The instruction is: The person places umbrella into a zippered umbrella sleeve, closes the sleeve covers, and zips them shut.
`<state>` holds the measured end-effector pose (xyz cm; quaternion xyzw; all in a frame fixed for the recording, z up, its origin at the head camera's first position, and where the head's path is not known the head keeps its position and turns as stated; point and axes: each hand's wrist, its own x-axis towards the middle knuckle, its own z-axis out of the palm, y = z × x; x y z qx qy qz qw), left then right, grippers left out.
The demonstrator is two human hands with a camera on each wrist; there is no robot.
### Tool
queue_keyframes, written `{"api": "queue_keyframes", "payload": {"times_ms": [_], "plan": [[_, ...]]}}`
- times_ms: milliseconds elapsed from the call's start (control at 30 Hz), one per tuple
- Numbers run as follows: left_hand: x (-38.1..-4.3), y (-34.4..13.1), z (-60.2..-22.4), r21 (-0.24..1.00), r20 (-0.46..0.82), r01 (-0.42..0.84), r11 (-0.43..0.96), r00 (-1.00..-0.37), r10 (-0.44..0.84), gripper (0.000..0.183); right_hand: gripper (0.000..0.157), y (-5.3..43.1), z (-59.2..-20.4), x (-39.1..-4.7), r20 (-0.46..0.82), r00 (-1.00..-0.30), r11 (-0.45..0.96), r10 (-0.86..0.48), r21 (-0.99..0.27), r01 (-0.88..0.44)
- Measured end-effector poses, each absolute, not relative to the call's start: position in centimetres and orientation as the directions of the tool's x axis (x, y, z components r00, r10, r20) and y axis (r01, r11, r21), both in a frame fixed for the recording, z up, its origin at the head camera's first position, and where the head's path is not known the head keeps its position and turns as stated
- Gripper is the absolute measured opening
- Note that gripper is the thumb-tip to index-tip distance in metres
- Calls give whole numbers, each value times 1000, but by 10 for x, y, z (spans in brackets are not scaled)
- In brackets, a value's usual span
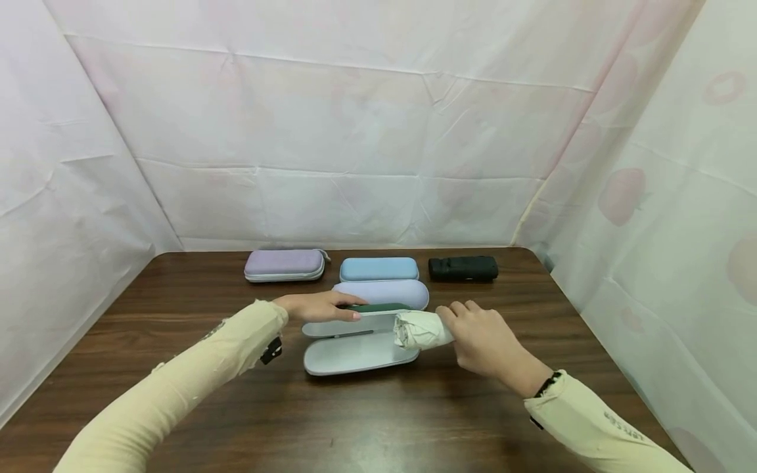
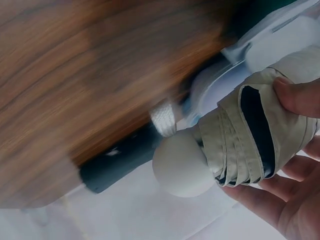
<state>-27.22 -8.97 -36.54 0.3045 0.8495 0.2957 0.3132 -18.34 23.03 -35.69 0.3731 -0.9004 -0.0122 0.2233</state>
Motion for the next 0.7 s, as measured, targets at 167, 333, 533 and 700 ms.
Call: {"api": "queue_keyframes", "payload": {"times_ms": [167,333,533,700], "plan": [[-272,-86,-365,690,-341,353,632,-611,714,56,47,210,-358,-177,380,-594,692,-709,212,-690],[-271,-83,-366,699,-325,360,618,-610,723,55,45,186,-361,-172,349,-576,665,-739,239,-708],[-268,-80,-366,707,-334,342,619,-610,719,57,36,159,-363,-170,324,-534,621,-781,307,-721],[-267,-78,-364,695,-326,354,626,-620,713,58,39,140,-366,-170,324,-519,608,-791,324,-725]]}}
